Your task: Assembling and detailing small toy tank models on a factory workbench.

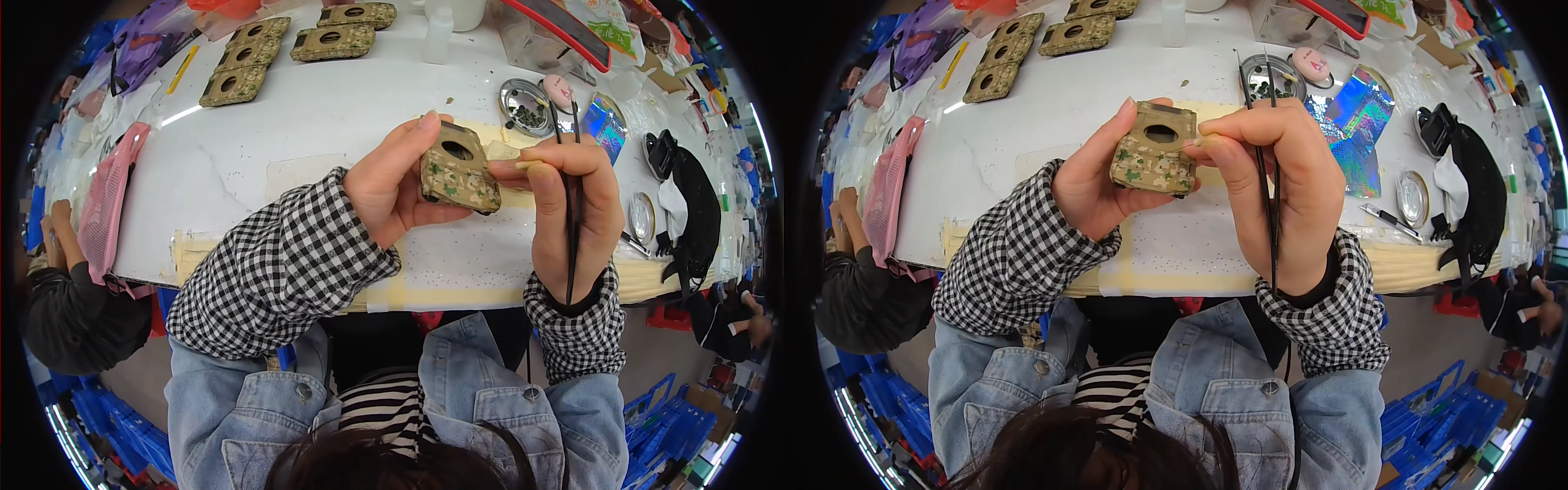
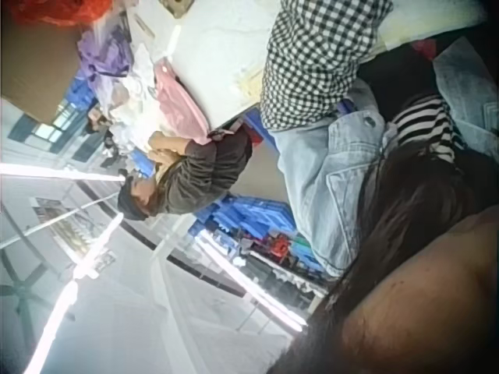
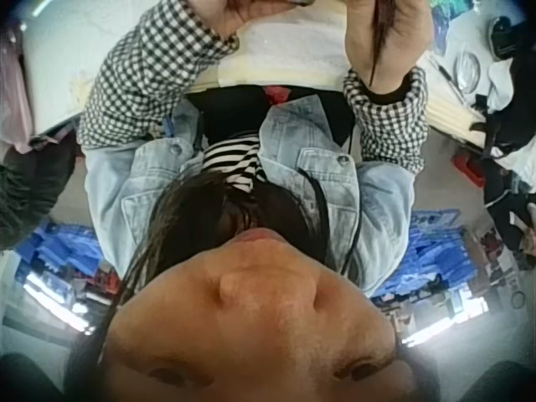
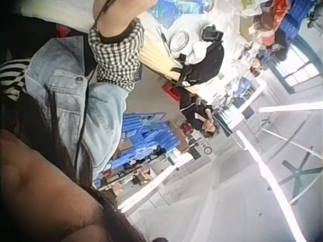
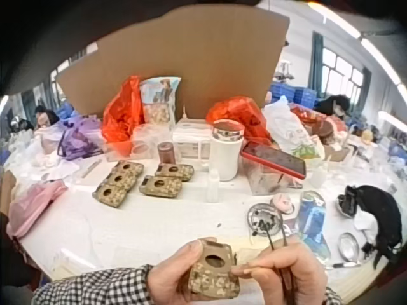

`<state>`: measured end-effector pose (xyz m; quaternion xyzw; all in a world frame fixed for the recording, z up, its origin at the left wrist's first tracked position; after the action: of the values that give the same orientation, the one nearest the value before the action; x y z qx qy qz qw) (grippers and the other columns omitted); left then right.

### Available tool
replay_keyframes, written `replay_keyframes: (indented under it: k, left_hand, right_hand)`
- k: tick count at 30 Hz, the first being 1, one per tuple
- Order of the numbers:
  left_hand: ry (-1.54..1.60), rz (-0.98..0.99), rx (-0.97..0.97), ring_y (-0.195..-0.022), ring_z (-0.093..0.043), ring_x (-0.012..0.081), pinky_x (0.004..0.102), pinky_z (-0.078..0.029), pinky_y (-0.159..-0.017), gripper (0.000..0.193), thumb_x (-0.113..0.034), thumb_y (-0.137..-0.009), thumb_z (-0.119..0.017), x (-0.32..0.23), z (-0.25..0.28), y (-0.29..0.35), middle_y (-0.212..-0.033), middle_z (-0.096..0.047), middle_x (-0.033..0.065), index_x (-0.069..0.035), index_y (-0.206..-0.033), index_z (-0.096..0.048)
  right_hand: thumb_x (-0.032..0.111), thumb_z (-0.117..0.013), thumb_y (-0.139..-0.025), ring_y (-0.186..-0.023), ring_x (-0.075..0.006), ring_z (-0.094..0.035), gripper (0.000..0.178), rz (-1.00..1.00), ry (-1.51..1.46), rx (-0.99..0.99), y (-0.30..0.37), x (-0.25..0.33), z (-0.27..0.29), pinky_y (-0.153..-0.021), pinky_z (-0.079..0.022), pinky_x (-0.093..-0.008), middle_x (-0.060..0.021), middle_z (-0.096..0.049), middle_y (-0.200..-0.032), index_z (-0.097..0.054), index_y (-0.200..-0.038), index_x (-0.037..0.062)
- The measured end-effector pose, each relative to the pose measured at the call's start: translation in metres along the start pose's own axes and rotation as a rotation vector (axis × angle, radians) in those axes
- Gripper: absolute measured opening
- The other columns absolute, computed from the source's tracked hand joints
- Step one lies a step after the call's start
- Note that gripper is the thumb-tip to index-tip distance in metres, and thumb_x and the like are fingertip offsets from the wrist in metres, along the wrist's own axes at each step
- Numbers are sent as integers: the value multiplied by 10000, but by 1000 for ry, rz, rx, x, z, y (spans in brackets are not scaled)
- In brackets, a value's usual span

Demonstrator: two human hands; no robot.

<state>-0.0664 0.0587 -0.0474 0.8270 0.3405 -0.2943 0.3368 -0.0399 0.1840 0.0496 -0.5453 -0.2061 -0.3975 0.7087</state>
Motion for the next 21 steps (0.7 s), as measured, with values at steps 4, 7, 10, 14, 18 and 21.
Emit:
replay_keyframes:
  k: [4, 7, 10, 14, 18, 21]
  left_hand:
    - [1, -1, -2, -1002, -609, 287, 293, -571, -762, 477, -435, -964, -298, -1, -1, 0, -1190, -534, 145, -102, -1302, -352]
    - [-13, 6, -21, -1003, -607, 292, 296, -571, -764, 470, -436, -963, -299, -1, -1, 1, -1178, -539, 164, -108, -1294, -360]
    - [12, 23, -25, -1012, -603, 299, 299, -570, -770, 458, -436, -962, -302, -1, 0, 1, -1168, -541, 190, -118, -1284, -370]
    - [18, 20, -26, -1017, -600, 309, 300, -569, -778, 446, -434, -962, -305, 0, 1, 1, -1167, -537, 212, -126, -1276, -378]
    - [18, 20, -28, -1017, -599, 315, 305, -567, -784, 440, -427, -963, -309, 0, 2, 0, -1167, -536, 216, -123, -1272, -382]
    - [26, 5, -30, -1014, -599, 319, 309, -567, -786, 438, -423, -963, -312, 0, 4, -2, -1163, -537, 220, -120, -1270, -385]
  right_hand:
    - [-11, -553, -866, -676, -88, -555, 63, -14, -48, 2, 1, -2, -1, -597, -415, -191, -67, -612, -785, -544, -929, -11]
    - [-9, -511, -892, -709, -109, -581, 62, -107, -217, -80, 2, -4, 2, -631, -445, -196, -87, -596, -805, -523, -949, -28]
    - [-6, -470, -913, -738, -121, -592, 69, -73, -101, -135, 2, 0, 20, -647, -465, -219, -89, -580, -809, -508, -958, -42]
    - [-18, -597, -826, -659, -161, -550, 55, 114, 513, -122, 3, 8, 39, -589, -437, -265, -81, -569, -751, -566, -871, -21]
    - [-9, -674, -748, -657, -247, -562, 132, 161, 664, -66, 3, 2, 28, -586, -443, -305, -114, -557, -745, -592, -849, 11]
    - [22, -690, -731, -715, -288, -569, 192, 118, 685, 24, 5, -7, 22, -629, -456, -332, -121, -567, -786, -600, -900, 26]
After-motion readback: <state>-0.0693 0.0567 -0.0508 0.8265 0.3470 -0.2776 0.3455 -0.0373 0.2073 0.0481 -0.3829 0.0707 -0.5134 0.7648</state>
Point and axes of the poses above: each hand's wrist, its own y-axis away from the middle knuckle, its own z-axis out of the back of the hand, x = y × z, the point moved 9 cm from there along -y, towards the middle knuckle
